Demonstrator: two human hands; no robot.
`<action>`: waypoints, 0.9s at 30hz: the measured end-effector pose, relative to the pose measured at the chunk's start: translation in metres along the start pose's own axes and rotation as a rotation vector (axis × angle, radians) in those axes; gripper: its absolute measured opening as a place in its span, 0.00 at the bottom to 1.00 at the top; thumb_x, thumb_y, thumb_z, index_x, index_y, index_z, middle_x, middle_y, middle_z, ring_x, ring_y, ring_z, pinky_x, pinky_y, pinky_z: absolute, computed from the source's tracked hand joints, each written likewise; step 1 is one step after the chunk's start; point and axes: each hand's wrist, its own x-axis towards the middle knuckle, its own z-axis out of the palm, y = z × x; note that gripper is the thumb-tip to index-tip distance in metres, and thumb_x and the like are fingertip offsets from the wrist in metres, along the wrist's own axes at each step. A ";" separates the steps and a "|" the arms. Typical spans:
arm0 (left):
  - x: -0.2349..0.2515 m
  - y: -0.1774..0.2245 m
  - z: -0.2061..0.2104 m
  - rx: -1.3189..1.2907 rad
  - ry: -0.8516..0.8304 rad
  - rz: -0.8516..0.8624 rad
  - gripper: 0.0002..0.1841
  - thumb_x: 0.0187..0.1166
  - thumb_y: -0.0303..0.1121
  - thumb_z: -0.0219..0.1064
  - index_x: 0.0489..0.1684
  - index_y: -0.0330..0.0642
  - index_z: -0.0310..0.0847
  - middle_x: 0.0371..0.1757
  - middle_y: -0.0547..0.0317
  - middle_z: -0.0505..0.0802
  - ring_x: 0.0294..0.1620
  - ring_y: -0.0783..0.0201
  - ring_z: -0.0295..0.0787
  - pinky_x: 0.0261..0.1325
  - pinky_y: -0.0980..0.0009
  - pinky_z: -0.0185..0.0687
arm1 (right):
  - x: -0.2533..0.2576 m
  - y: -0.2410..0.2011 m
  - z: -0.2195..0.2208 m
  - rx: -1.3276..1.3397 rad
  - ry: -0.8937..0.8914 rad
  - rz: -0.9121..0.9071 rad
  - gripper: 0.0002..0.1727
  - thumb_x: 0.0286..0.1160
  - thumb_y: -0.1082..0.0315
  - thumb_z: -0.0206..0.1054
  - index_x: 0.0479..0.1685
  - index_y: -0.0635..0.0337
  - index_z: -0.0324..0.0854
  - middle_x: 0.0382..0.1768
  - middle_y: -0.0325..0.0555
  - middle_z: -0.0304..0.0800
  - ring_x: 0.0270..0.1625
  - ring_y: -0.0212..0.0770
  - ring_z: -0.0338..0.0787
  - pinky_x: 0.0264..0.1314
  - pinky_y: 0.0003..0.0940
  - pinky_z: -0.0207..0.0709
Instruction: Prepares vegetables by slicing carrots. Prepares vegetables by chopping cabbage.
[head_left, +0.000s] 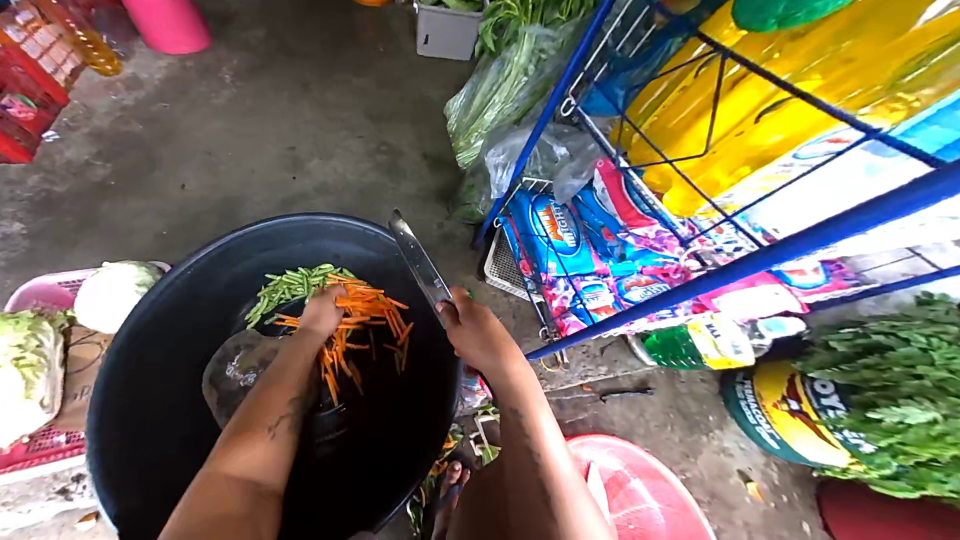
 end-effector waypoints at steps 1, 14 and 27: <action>0.005 0.003 -0.007 -0.043 0.038 0.014 0.26 0.80 0.28 0.67 0.80 0.45 0.75 0.83 0.35 0.75 0.81 0.36 0.75 0.80 0.38 0.72 | 0.001 0.000 -0.002 -0.003 0.008 -0.001 0.25 0.97 0.52 0.45 0.84 0.52 0.66 0.51 0.57 0.88 0.46 0.52 0.92 0.53 0.52 0.85; -0.002 0.026 0.054 0.158 -0.099 -0.040 0.27 0.79 0.29 0.70 0.79 0.49 0.77 0.87 0.33 0.67 0.81 0.25 0.69 0.72 0.33 0.78 | 0.009 -0.007 0.003 0.022 -0.002 0.001 0.24 0.97 0.52 0.46 0.80 0.53 0.70 0.52 0.56 0.88 0.47 0.50 0.92 0.54 0.49 0.85; -0.035 0.065 0.111 0.269 -0.067 0.111 0.28 0.92 0.48 0.51 0.84 0.43 0.72 0.94 0.43 0.60 0.95 0.37 0.48 0.87 0.34 0.52 | 0.009 -0.015 0.003 -0.001 -0.031 -0.005 0.24 0.97 0.51 0.45 0.81 0.51 0.68 0.54 0.55 0.88 0.48 0.49 0.92 0.54 0.48 0.85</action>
